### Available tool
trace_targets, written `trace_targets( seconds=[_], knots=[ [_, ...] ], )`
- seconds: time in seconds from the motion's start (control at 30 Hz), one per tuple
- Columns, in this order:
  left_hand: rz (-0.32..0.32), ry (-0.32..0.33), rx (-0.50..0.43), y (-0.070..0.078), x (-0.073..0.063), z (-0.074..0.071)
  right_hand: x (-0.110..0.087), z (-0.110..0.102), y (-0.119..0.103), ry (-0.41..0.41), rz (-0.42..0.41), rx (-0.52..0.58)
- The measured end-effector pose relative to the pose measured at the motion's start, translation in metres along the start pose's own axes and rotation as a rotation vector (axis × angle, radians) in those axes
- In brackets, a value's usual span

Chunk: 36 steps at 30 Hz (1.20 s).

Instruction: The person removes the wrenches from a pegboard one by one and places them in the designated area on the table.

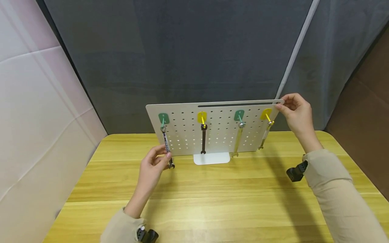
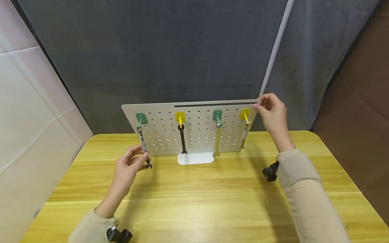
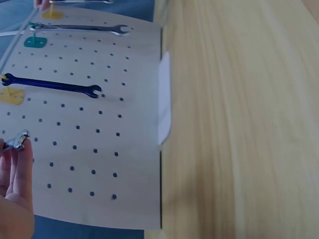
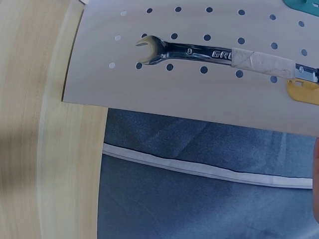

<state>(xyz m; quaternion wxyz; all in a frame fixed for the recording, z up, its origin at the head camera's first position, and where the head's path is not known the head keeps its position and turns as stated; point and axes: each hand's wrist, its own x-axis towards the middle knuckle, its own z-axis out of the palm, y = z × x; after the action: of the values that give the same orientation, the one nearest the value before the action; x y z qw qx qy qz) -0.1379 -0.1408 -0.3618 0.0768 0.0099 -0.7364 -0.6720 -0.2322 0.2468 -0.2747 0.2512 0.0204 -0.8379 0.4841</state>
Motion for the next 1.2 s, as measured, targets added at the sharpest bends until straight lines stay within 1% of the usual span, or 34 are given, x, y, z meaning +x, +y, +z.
trace_targets(
  seconds=[0.13,0.27,0.47,0.6,0.83,0.97,1.1,1.2],
  knots=[
    [-0.049,-0.021,-0.048,0.006,-0.002,0.0,-0.001,0.0,0.0,-0.004,-0.004,-0.007],
    [-0.091,-0.022,-0.086,0.012,-0.006,0.0,-0.001,-0.001,0.0,-0.009,-0.006,-0.01],
    [-0.101,-0.027,-0.151,0.021,-0.011,0.0,0.0,-0.001,0.001,-0.012,-0.01,-0.019],
    [-0.099,-0.023,-0.173,0.025,-0.013,0.0,0.0,-0.002,0.002,-0.016,-0.008,-0.019],
    [-0.079,-0.015,-0.185,0.032,-0.015,-0.001,0.001,-0.002,0.002,-0.021,-0.008,-0.007],
    [-0.066,-0.024,-0.159,0.033,-0.017,-0.003,0.0,-0.002,0.002,-0.023,-0.006,-0.013],
    [-0.06,-0.033,-0.131,0.031,-0.02,-0.006,0.001,-0.002,0.002,-0.026,-0.011,-0.009],
    [-0.071,-0.039,-0.114,0.027,-0.023,-0.01,0.001,-0.002,0.002,-0.029,-0.016,-0.003]
  ],
)
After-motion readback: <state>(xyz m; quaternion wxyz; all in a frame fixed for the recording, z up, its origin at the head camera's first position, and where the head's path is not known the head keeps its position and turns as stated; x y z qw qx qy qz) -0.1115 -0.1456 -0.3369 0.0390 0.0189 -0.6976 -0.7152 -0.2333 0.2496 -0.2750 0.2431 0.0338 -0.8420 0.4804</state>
